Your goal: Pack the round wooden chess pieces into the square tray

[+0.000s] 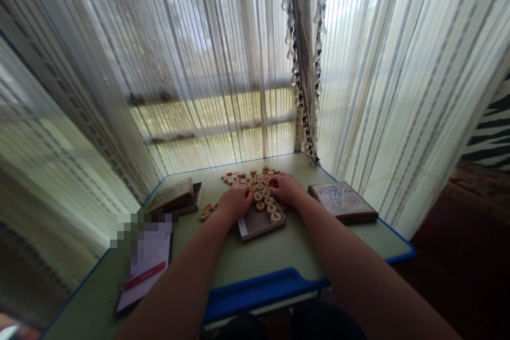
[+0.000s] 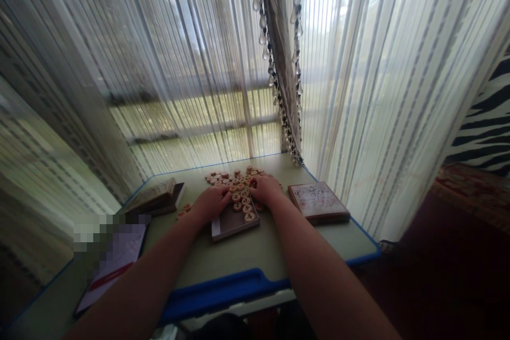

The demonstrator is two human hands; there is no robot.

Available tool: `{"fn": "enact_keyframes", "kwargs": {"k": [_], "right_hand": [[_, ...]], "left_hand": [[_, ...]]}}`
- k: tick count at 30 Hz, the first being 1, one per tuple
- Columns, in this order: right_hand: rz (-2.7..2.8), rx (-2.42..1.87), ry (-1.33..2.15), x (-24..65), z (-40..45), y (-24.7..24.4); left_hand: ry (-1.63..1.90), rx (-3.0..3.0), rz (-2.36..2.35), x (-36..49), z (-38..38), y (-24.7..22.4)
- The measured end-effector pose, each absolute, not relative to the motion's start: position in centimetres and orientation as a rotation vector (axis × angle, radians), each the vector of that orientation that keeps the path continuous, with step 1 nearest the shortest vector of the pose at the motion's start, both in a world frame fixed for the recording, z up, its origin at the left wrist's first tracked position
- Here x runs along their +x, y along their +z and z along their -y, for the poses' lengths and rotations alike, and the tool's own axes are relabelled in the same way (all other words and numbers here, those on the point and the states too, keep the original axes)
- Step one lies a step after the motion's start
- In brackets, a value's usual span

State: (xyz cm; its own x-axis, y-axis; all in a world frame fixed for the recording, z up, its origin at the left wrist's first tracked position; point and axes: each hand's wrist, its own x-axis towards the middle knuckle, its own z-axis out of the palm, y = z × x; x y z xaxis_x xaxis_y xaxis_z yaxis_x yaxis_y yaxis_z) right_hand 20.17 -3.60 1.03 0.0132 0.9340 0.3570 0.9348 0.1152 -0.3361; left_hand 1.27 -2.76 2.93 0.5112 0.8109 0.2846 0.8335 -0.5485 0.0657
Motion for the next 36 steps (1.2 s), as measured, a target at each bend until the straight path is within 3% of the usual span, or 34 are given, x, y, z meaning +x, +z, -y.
{"fn": "enact_keyframes", "kwargs": {"k": [36], "right_hand": [[1.894, -1.804, 0.040, 19.94, 3.47, 1.30]], "left_hand": [[-0.450, -2.670, 1.467, 1.31, 2.93, 3.14]]}}
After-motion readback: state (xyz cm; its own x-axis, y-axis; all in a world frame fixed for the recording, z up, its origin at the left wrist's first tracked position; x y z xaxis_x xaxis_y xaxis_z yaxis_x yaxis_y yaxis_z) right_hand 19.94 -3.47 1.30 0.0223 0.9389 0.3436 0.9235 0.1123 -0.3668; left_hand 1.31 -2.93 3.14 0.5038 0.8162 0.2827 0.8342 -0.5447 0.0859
